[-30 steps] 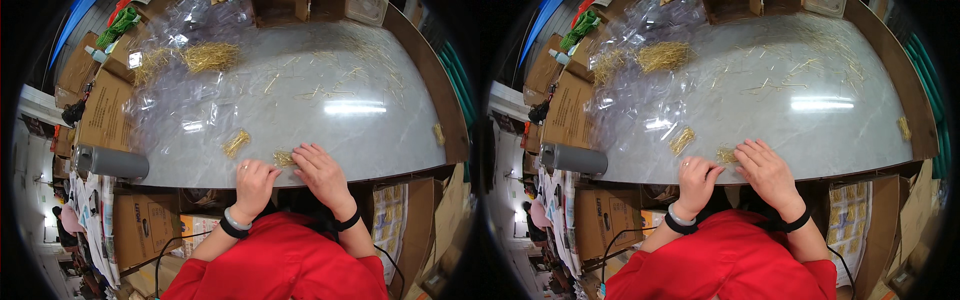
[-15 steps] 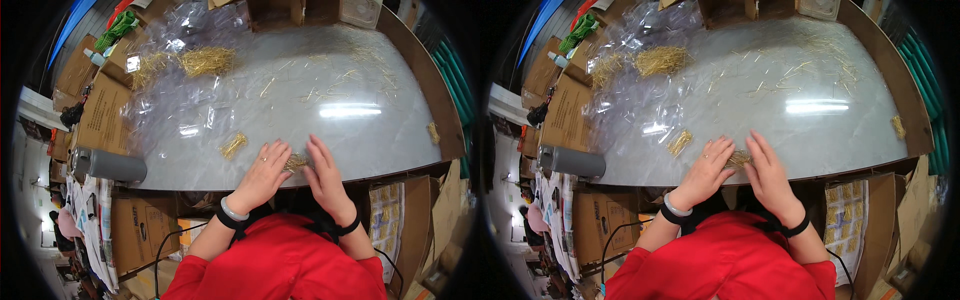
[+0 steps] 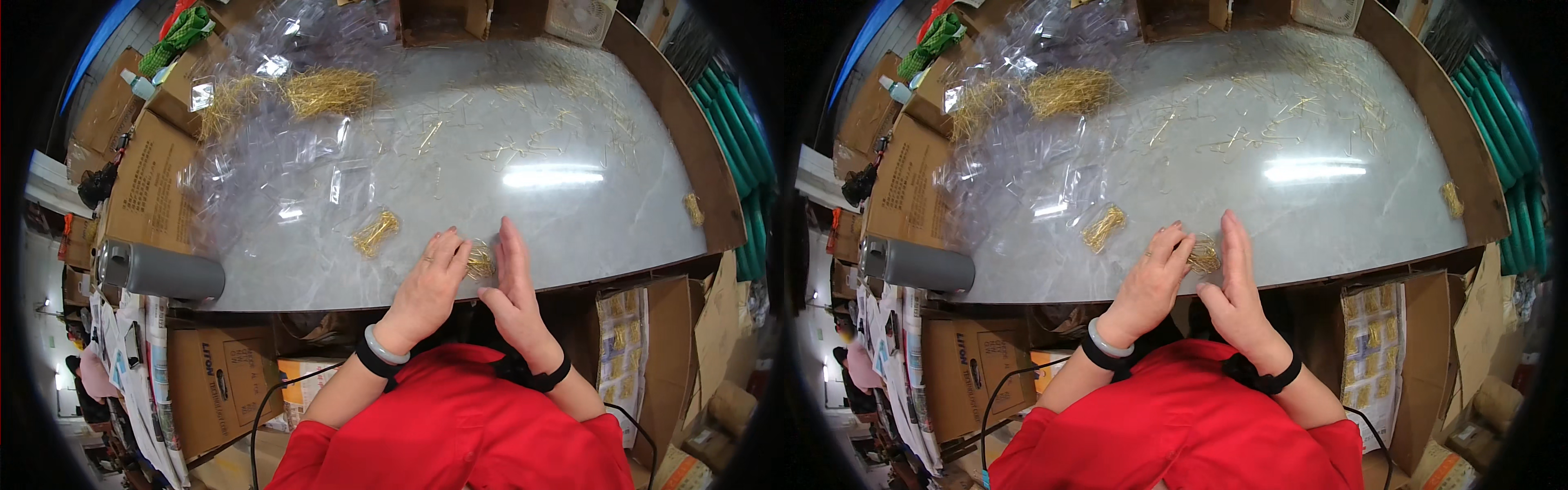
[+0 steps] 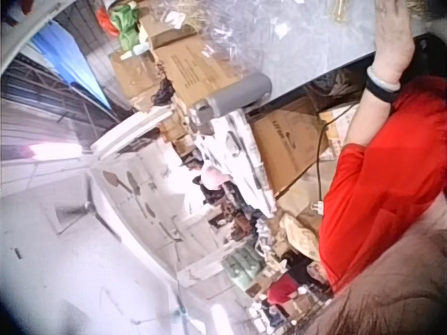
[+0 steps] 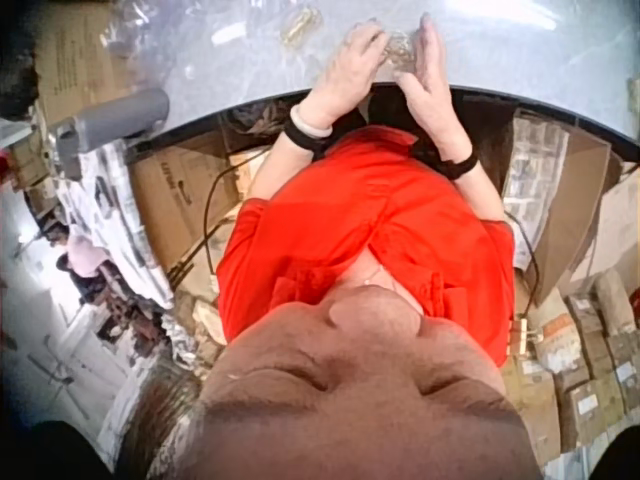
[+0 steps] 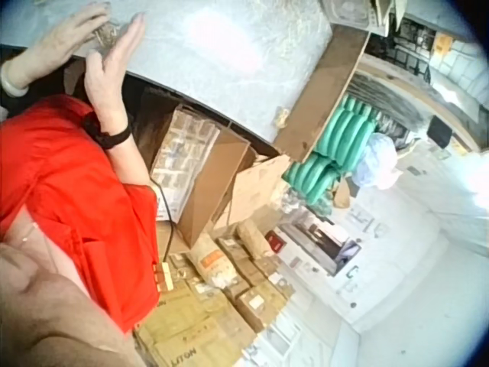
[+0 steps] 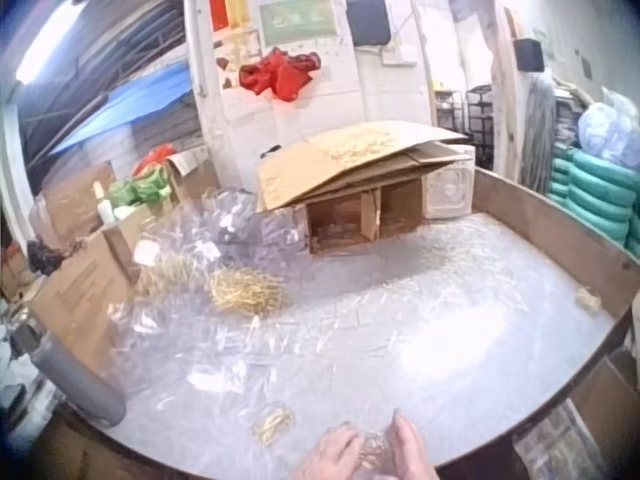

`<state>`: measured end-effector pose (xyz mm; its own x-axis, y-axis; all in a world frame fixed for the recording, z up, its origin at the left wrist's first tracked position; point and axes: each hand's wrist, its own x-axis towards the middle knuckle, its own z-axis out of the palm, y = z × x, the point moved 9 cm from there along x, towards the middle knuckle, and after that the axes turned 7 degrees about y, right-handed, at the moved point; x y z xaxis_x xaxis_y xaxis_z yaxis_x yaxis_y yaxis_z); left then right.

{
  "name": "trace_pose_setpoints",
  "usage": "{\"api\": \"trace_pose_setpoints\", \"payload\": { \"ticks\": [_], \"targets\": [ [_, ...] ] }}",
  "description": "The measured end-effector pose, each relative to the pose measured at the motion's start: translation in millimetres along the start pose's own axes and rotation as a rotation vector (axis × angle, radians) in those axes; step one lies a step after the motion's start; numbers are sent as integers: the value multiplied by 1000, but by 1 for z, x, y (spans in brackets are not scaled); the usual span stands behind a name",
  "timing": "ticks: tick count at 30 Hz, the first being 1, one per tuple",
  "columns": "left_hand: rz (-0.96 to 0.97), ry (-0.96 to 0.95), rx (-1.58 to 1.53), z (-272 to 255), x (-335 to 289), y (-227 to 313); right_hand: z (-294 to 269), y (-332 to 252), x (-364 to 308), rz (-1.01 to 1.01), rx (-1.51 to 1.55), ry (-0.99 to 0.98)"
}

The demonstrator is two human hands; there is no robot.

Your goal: Picking up thin gold metal pins and placing them into small plastic bags.

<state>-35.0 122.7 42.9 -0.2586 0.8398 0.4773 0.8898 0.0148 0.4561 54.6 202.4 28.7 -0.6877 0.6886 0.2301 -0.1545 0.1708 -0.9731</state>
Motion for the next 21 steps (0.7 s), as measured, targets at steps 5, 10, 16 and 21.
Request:
{"api": "trace_pose_setpoints", "payload": {
  "ticks": [5, 10, 16, 21],
  "targets": [
    [-5, 12, -8, 1, -4, -7, 8, -10, 15, 56, -253, -252],
    [21, 109, -66, -15, -1, 0, 20, -53, 109, -334, -770, -451],
    [43, 101, -107, -13, -5, 2, 57, 38, 267, -285, -1025, -551],
    [9, 123, -153, -15, -5, -2, 88, 73, 287, -149, -1281, -484]
  ]
}}
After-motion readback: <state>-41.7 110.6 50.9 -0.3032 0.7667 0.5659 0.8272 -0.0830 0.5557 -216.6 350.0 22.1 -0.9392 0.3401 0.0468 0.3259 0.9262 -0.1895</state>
